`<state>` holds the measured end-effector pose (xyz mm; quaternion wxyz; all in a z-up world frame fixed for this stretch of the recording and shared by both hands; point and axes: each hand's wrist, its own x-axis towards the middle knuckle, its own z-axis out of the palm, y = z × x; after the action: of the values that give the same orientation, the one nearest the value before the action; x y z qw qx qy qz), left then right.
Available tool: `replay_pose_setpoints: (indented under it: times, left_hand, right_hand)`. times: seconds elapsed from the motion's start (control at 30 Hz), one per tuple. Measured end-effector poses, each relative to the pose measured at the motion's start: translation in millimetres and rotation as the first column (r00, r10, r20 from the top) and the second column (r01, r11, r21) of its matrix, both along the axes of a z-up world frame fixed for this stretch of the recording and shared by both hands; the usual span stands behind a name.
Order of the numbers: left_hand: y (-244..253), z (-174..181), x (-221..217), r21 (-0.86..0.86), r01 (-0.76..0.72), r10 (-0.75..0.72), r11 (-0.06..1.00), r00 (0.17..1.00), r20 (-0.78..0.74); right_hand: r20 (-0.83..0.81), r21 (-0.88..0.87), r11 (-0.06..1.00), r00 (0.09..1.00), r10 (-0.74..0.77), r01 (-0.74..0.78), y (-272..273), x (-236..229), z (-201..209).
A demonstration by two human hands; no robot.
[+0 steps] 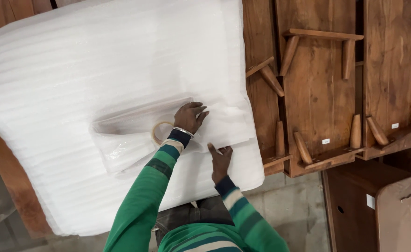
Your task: The worker wraps wooden furniture legs/supports in white protective foam sheets and secures them with tape.
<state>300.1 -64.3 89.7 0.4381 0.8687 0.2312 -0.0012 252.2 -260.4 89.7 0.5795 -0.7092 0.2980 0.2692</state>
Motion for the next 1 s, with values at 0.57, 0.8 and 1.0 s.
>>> replay_pose_setpoints:
  times: [0.57,0.8,1.0]
  left_hand:
    - [-26,-9,-30,0.058,0.021,-0.036,0.998,0.962,0.270]
    - [-46,-17,-49,0.023,0.031,-0.037,0.999,0.951,0.306]
    - [-59,-8,-50,0.182,-0.007,-0.049,0.983,0.952,0.302]
  right_hand:
    - [0.299,-0.072,0.994,0.949,0.097,-0.079,53,11,-23]
    - [0.356,0.079,0.922,0.875,0.329,-0.379,-11,20,-79]
    - [0.481,-0.127,0.968,0.840,0.252,-0.217,-29,75,-7]
